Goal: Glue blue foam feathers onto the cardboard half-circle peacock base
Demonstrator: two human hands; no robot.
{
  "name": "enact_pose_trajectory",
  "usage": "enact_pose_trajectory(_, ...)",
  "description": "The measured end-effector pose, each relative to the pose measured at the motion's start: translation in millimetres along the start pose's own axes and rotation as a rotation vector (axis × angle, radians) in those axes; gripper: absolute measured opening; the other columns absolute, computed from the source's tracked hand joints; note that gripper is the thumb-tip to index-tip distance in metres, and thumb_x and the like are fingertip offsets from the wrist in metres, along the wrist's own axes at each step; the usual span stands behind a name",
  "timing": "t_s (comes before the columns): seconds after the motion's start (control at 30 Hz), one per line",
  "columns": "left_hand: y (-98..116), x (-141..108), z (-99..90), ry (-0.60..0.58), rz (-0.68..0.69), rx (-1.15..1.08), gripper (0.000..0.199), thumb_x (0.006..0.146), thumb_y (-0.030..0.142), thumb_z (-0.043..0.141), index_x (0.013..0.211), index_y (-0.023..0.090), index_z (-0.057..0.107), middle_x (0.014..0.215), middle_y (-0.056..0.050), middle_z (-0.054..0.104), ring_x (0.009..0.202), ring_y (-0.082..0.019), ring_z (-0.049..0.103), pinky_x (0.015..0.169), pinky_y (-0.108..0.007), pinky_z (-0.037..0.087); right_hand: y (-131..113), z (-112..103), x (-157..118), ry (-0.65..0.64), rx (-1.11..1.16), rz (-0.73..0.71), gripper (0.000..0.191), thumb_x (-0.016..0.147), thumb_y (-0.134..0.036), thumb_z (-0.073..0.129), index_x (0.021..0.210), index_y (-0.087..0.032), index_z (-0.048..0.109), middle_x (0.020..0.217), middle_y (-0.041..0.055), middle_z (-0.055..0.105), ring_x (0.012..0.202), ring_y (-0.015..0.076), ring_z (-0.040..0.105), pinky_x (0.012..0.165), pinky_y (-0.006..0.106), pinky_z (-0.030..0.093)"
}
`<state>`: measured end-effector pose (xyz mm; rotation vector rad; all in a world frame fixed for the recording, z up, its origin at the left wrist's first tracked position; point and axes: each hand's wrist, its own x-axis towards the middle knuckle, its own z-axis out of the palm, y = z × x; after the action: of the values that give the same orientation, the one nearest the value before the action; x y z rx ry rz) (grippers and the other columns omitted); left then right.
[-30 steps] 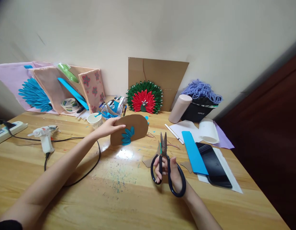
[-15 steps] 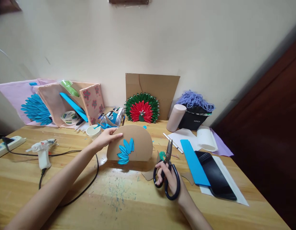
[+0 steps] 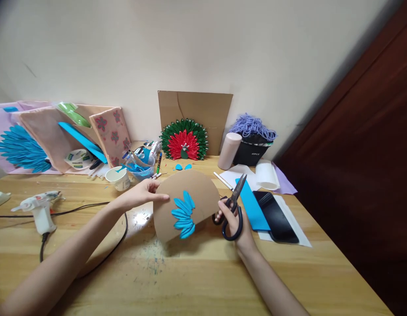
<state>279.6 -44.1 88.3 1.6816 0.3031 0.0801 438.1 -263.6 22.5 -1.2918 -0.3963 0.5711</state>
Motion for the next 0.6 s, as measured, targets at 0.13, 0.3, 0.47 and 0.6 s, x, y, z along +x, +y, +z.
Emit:
enact_pose_trajectory(0.13,-3,4,0.5,0.333,0.043,-0.134,0.040,0.064,0.036,0.071,0.097,0.015,0.064,0.100,-0.009,0.069,0.090,-0.025,0.063,0.072,-0.034,0.052,-5,-6,8,-0.078,0.198,0.116,0.040,0.071,-0.057,0.058,0.075,-0.017,0.057,0.058,-0.0005,0.053,0.051,0.0124,0.050,0.050,0.028,0.046)
enact_pose_trajectory(0.3,-4,6,22.1,0.549,0.154,-0.491,0.054,0.066,0.025,0.072,0.117,0.018,0.054,0.121,-0.009,0.059,0.109,-0.023,0.056,0.090,-0.033,0.049,-2,9,-10,-0.386,0.236,0.282,0.069,0.064,-0.079,0.040,0.081,-0.015,0.058,0.057,0.0027,0.056,0.053,0.0182,0.056,0.058,0.038,0.049)
enact_pose_trajectory(0.47,-9,6,62.1,0.485,0.120,-0.631,0.050,0.075,0.030,0.064,0.122,0.017,0.050,0.125,-0.010,0.056,0.111,-0.026,0.054,0.085,-0.035,0.053,5,37,-36,-0.473,0.222,0.309,0.076,0.058,-0.084,0.040,0.082,-0.014,0.057,0.056,0.0018,0.056,0.052,0.0169,0.057,0.060,0.035,0.049)
enact_pose_trajectory(0.6,-12,2,87.4,0.492,0.067,-0.651,0.044,0.078,0.033,0.061,0.118,0.017,0.054,0.123,-0.009,0.057,0.110,-0.026,0.056,0.081,-0.035,0.055,4,43,-37,-0.395,0.238,0.291,0.079,0.054,-0.086,0.039,0.081,-0.014,0.057,0.055,0.0018,0.056,0.051,0.0171,0.058,0.055,0.032,0.048)
